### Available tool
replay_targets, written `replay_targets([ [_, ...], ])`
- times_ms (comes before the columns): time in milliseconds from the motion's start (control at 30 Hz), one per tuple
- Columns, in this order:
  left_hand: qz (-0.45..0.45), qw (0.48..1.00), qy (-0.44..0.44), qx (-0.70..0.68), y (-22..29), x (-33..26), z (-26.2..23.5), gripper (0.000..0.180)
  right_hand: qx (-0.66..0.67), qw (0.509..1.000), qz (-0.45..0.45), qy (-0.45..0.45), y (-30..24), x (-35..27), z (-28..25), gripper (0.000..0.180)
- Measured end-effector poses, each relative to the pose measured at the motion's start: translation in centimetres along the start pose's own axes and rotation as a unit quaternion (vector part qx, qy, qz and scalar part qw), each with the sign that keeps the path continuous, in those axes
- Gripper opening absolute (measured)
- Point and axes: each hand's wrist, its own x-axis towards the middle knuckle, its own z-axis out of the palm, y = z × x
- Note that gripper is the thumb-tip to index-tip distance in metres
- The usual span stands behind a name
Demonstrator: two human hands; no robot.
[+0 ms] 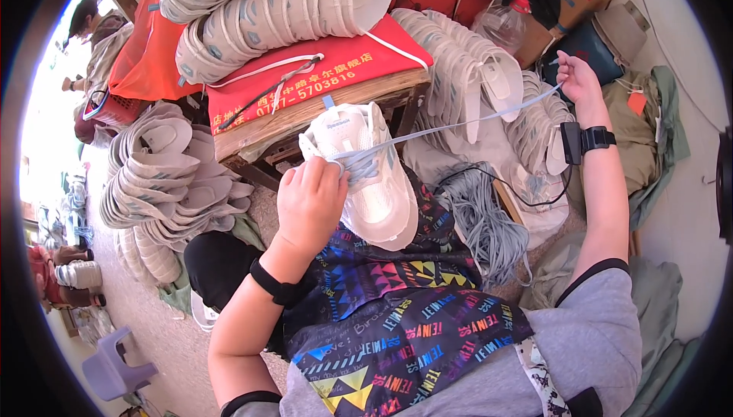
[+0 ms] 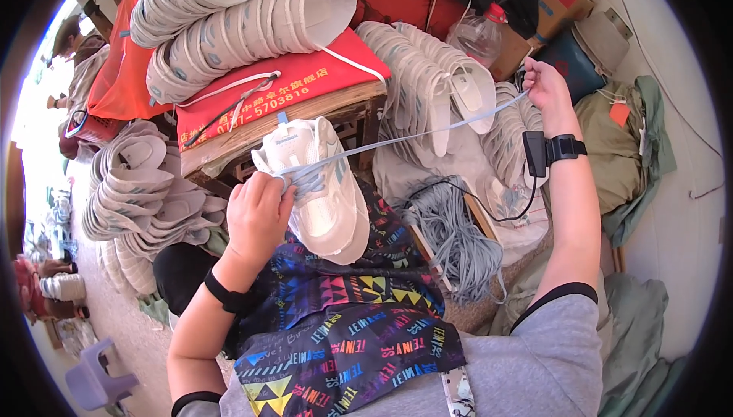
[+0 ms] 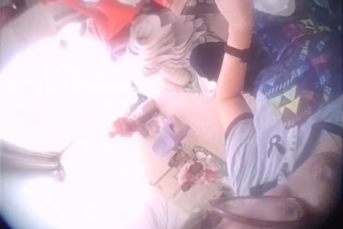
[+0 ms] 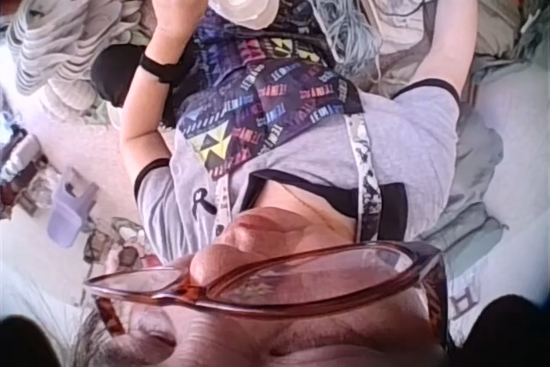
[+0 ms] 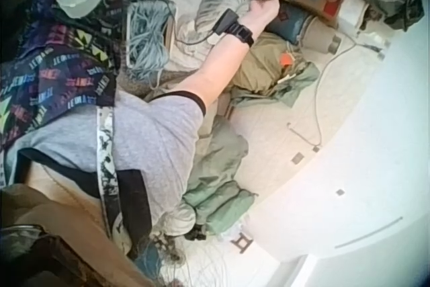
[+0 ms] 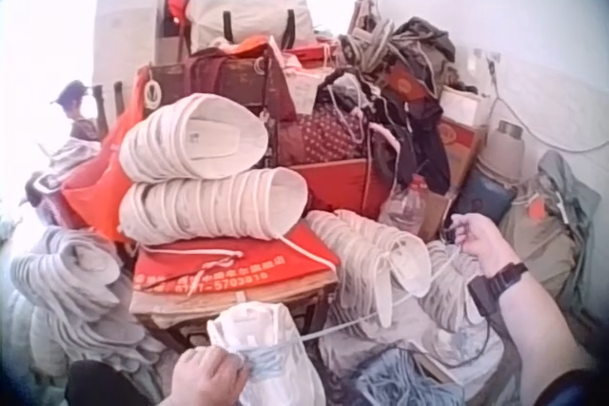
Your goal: The recorder is lacing a white sneaker while sitting in a shoe workshop environment.
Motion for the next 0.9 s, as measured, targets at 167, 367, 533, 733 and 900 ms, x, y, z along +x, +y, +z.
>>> replay_targets([
  [167,-0.104,0.984,-0.011,-0.142,-0.4,0.2,0.2,0.014,0.014,0.998,0.001,-0.063,0.1,1.1,-0.4,0.021],
  [367,-0.200,0.924,-0.247,-0.211,-0.9,1.9,-2.4,0.019,0.025,0.996,0.011,-0.089,-2.6,1.7,-0.9,0.024],
  [533,-0.162,0.972,-0.121,-0.121,-0.9,1.3,-1.7,0.015,0.001,0.996,-0.021,-0.085,-5.5,2.0,-1.9,0.025],
  [733,-0.187,0.955,-0.086,-0.214,-0.7,-0.2,-0.5,0.013,0.004,0.997,-0.032,-0.070,-6.5,1.9,-1.7,0.026],
  [900,-0.169,0.942,-0.155,-0.244,-1.8,-0.2,-1.6,0.013,-0.005,0.998,-0.030,-0.063,-7.1,3.0,-2.0,0.028],
])
